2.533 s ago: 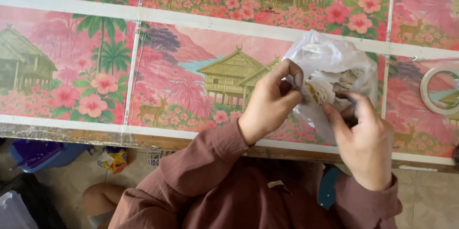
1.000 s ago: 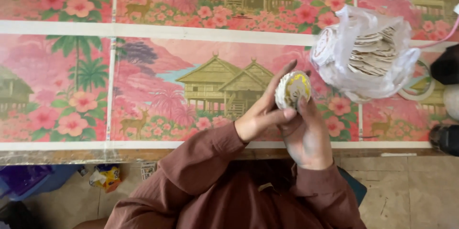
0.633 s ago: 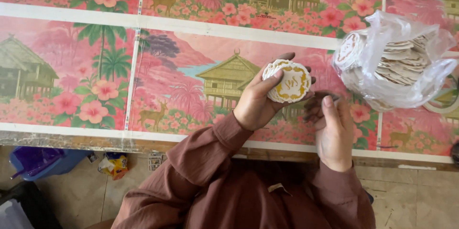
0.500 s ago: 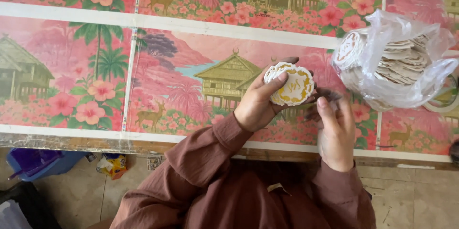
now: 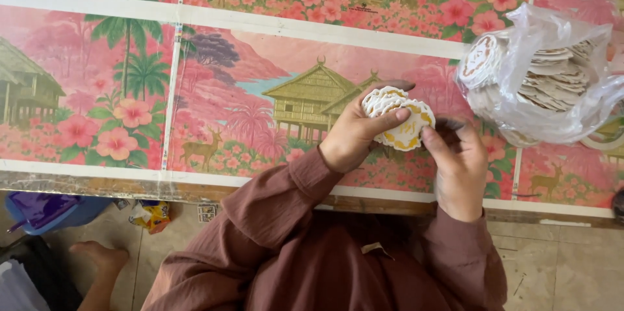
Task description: The person is manually assembling decorative envelopes by folding the flaps and then sorting through a bag of small circular stickers.
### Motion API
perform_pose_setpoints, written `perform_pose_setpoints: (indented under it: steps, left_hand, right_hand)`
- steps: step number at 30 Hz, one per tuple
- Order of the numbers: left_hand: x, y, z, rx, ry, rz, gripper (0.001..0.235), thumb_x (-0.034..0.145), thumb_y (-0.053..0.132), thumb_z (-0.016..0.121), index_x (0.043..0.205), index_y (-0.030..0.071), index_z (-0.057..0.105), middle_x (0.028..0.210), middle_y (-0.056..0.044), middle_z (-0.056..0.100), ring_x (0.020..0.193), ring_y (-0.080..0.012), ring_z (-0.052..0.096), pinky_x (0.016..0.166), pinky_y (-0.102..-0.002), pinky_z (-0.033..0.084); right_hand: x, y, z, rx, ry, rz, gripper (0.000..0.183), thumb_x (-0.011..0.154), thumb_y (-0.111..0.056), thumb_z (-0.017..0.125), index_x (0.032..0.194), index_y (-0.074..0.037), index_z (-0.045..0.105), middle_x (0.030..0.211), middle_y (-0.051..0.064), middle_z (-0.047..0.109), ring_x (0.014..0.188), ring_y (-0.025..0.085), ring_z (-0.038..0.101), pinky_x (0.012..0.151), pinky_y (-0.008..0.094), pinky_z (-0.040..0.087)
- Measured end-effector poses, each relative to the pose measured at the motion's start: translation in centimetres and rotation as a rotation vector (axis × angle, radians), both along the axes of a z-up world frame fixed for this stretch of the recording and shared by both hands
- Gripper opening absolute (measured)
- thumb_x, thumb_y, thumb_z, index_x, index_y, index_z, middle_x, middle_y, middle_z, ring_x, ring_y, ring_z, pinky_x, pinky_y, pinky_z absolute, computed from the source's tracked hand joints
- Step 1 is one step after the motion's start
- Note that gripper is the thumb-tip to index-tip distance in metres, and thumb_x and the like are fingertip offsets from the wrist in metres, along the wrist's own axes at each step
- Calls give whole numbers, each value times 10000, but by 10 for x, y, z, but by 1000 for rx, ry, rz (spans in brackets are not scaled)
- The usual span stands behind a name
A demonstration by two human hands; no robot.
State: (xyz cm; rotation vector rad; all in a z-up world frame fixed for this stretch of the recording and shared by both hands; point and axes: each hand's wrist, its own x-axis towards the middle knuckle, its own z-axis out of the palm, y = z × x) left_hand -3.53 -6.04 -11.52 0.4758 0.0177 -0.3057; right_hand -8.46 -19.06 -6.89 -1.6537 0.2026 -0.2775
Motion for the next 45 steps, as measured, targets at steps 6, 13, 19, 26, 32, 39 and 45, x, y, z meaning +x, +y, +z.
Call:
perform_pose_setpoints:
  steps: [6,13,19,26,32,39,45]
  left_hand:
    - [1,10,11,58,-8,-34,467,816,53,739,1244,7,558,942,-167,676,838,-245,700,679,-389,619]
    - [8,17,17,112,-31,-27,487,782,-28,708,1242,8,554,926,-168,685,822,-244,702,672,-373,614]
    - [14,17,12,127,-42,41,436,769,-1,753,1175,8,593,908,-174,696,805,-238,705,665,-374,609]
    - [12,20,18,159,-21,52,396,748,11,772,1116,21,624,876,-139,700,783,-193,701,656,-335,602]
    - [13,23,23,244,7,32,374,732,40,780,1080,27,642,852,-135,701,773,-198,706,656,-334,599]
    - [7,27,26,366,33,-64,372,708,55,787,1051,24,647,833,-100,692,737,-165,686,661,-287,560]
    - [5,35,28,380,-161,-203,300,834,180,703,1097,74,605,966,-31,662,820,-97,621,703,-206,523]
  right_hand:
    - [-1,3,0,-22,32,-34,132,866,-40,724,949,-42,622,775,43,564,693,71,514,595,216,480]
    - [-3,14,-13,528,94,-71,120,872,-30,667,888,-80,559,801,55,596,672,174,651,604,247,567]
    - [-14,25,-22,613,163,24,150,850,0,656,948,-48,553,837,120,644,690,249,699,575,286,600]
    - [-12,32,-19,636,211,78,160,837,41,645,950,-29,554,817,145,642,661,288,702,549,316,608]
    - [-7,32,-10,601,176,41,148,853,14,644,956,-56,565,830,106,637,671,237,690,562,269,592]
    - [-1,-6,-33,568,130,-22,127,858,-19,654,885,-99,559,793,26,559,677,172,615,594,231,498]
    - [-3,-4,-38,534,174,-3,178,833,-64,654,984,-80,561,882,73,632,659,152,551,560,250,429]
